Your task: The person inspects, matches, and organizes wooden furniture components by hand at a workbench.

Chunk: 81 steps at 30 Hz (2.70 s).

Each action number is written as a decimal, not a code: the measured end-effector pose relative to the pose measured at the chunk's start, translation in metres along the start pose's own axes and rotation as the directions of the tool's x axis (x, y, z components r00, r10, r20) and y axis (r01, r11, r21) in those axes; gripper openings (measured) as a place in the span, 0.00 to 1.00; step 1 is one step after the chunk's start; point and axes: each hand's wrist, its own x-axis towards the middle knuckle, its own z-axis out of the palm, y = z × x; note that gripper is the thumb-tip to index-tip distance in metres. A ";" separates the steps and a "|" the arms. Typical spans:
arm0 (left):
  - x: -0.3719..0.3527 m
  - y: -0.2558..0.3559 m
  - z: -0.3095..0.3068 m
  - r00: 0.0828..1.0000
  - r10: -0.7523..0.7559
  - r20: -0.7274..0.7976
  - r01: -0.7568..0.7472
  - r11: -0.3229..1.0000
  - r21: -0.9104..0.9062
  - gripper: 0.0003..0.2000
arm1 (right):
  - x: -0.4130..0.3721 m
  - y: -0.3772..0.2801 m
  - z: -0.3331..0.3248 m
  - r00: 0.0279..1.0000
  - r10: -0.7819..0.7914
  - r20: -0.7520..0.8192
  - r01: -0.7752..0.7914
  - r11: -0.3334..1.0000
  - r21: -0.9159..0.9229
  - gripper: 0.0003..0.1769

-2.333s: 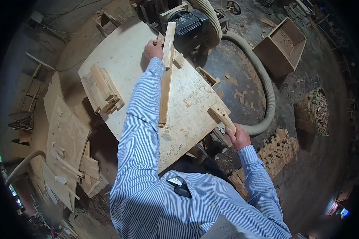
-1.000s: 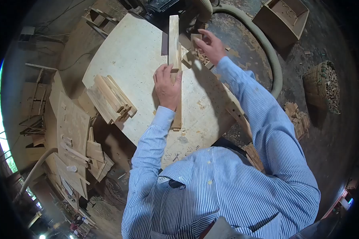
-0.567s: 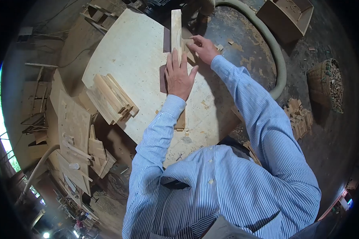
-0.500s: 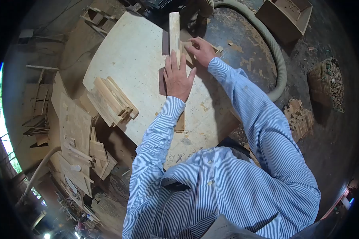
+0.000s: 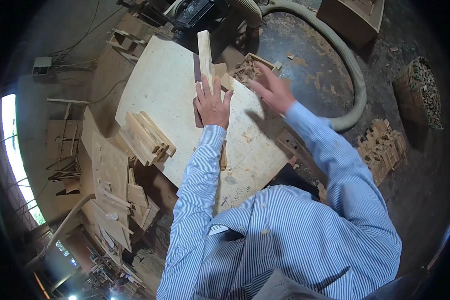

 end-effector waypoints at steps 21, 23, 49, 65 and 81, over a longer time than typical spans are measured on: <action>0.059 -0.048 0.019 0.996 0.057 -0.064 -0.055 0.998 0.038 0.30 | -0.254 0.018 -0.072 0.951 0.303 0.068 -0.222 0.816 -0.534 0.27; 0.073 -0.066 0.021 0.991 0.088 -0.104 -0.083 0.995 0.054 0.29 | -0.239 0.018 -0.058 0.941 0.332 0.070 -0.245 0.807 -0.538 0.27; 0.180 -0.205 0.046 0.980 0.072 -0.185 -0.067 0.997 0.034 0.30 | -0.112 0.009 0.059 0.973 0.228 -0.031 -0.194 0.742 -0.642 0.23; 0.156 -0.198 0.069 0.967 0.107 -0.232 -0.112 0.994 -0.008 0.30 | -0.139 0.023 0.061 0.974 0.208 -0.083 -0.216 0.770 -0.601 0.23; 0.044 -0.085 0.026 0.976 0.100 -0.194 -0.102 0.995 0.004 0.32 | -0.256 0.036 -0.021 0.953 0.287 -0.100 -0.287 0.739 -0.609 0.25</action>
